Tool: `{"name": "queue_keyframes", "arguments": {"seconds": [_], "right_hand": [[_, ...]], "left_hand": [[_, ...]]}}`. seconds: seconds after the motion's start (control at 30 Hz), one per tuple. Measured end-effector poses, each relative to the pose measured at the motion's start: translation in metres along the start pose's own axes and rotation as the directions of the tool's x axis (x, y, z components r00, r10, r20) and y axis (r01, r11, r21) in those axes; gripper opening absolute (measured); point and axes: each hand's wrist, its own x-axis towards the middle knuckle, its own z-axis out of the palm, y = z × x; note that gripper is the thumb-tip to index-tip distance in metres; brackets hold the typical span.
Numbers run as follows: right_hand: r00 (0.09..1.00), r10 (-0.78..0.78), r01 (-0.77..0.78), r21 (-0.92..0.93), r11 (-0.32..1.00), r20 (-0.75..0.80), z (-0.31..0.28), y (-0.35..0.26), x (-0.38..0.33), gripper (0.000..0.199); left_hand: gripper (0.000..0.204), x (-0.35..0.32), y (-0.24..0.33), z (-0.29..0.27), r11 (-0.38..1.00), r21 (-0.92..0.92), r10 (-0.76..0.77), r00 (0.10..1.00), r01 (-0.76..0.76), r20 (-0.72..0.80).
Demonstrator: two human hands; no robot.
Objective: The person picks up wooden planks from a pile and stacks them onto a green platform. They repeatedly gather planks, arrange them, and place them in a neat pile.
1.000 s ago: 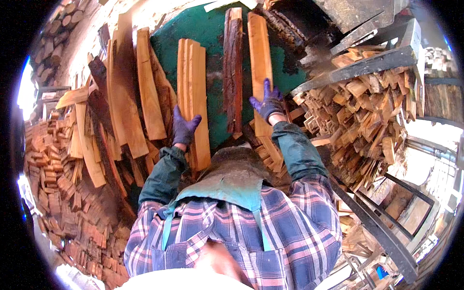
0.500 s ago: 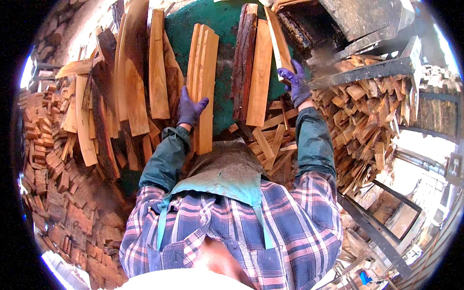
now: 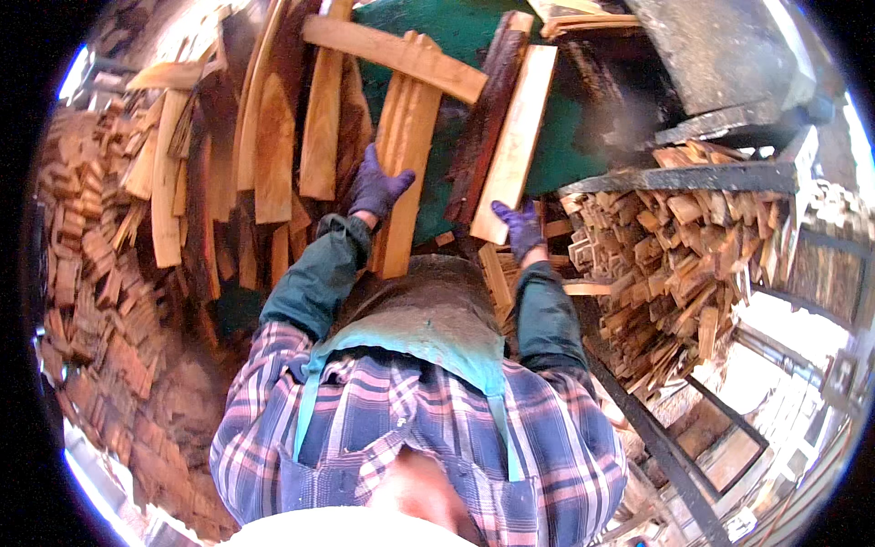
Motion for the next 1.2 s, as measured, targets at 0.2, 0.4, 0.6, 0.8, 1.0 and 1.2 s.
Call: {"name": "queue_keyframes", "arguments": {"seconds": [0.2,0.4,0.6,0.8,1.0,1.2], "right_hand": [[0.949,-0.316,0.315,0.035,0.948,0.024,-0.024,-0.066,-0.04,0.038],[0.941,-0.276,0.182,0.394,0.901,0.197,0.028,-0.093,-0.073,0.045],[0.77,-0.429,0.237,0.413,0.879,0.472,0.096,-0.115,-0.084,0.049],[0.493,-0.587,0.444,0.394,0.805,0.642,0.162,-0.183,-0.105,0.04],[-0.129,-0.565,0.565,0.528,0.634,0.815,0.27,-0.268,-0.209,0.043],[-0.903,-0.394,0.154,0.727,-0.67,-0.172,0.452,-0.373,-0.394,0.036]], "left_hand": [[0.063,0.0,0.016,-0.029,0.703,-0.7,0.055,0.972,0.126,0.23],[0.042,-0.041,0.069,-0.14,0.327,-0.699,-0.017,0.743,0.636,0.669],[0.063,-0.151,0.048,-0.244,0.7,-0.687,-0.013,0.965,0.195,0.261],[0.068,-0.193,0.081,-0.3,0.695,-0.7,-0.126,0.93,-0.166,-0.345],[0.045,-0.294,0.063,-0.401,0.73,-0.353,0.048,0.56,-0.585,-0.827],[0.039,-0.405,0.048,-0.595,0.554,-0.49,0.003,0.59,-0.673,-0.807]]}}
